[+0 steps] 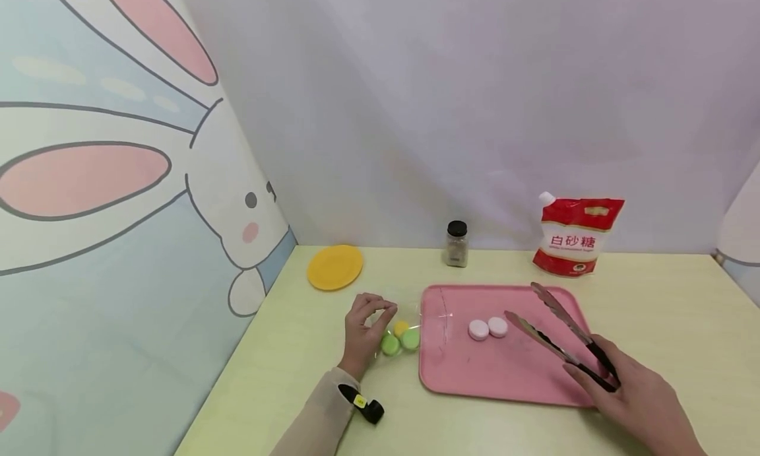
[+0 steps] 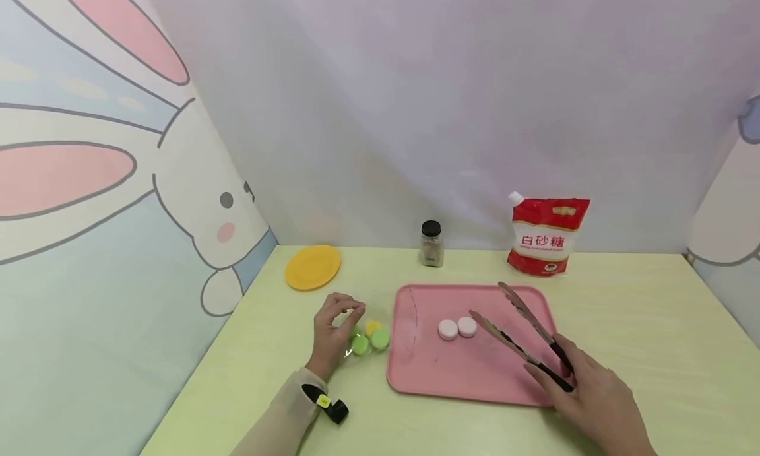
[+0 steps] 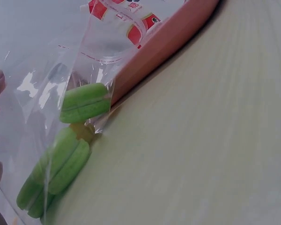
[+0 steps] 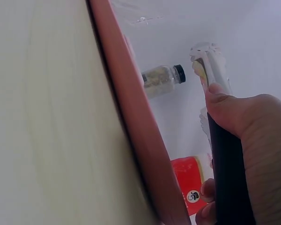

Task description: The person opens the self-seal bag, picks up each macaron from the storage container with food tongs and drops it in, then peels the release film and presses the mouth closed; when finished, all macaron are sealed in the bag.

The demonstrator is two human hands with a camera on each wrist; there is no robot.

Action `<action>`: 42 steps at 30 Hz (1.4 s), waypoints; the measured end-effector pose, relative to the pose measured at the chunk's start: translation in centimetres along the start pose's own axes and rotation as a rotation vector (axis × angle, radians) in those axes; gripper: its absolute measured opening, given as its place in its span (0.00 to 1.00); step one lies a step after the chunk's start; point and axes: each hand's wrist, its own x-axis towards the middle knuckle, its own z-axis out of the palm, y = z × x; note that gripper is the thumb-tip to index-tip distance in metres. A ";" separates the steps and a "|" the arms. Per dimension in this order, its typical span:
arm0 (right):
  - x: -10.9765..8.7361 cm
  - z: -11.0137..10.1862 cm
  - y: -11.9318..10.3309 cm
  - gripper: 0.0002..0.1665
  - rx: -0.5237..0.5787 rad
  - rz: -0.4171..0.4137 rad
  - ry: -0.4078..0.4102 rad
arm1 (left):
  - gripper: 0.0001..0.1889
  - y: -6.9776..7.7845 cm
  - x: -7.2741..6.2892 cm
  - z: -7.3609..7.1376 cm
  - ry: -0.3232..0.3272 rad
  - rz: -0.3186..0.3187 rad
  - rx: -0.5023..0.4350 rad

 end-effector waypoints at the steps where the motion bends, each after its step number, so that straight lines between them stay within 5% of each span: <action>1: 0.0 0.0 0.1 0.40 -0.007 -0.023 0.017 | 0.06 0.5 0.1 -0.1 -0.003 0.000 -0.002; 5: 0.0 0.1 0.2 0.38 -0.064 -0.093 0.036 | 0.07 1.8 0.6 -0.3 -0.006 0.012 -0.011; 11: -0.3 -0.2 -0.2 0.44 -0.104 0.046 -0.149 | 0.07 2.1 0.7 -0.3 -0.007 0.023 -0.014; 18: -0.4 -0.7 -0.7 0.54 -0.150 0.145 -0.263 | 0.07 2.2 0.6 -0.3 -0.008 0.014 -0.023; 25: -0.4 -0.4 -1.5 0.51 -0.223 0.124 -0.287 | 0.09 -1.7 -0.9 0.2 -0.010 0.002 -0.007; 28: -0.1 -0.2 -1.8 0.51 -0.239 0.122 -0.321 | 0.10 -1.7 -0.7 0.3 -0.003 0.003 -0.010; 42: -0.1 0.3 -2.3 0.49 -0.224 0.125 -0.372 | 0.07 2.0 0.6 -0.3 -0.003 0.020 -0.021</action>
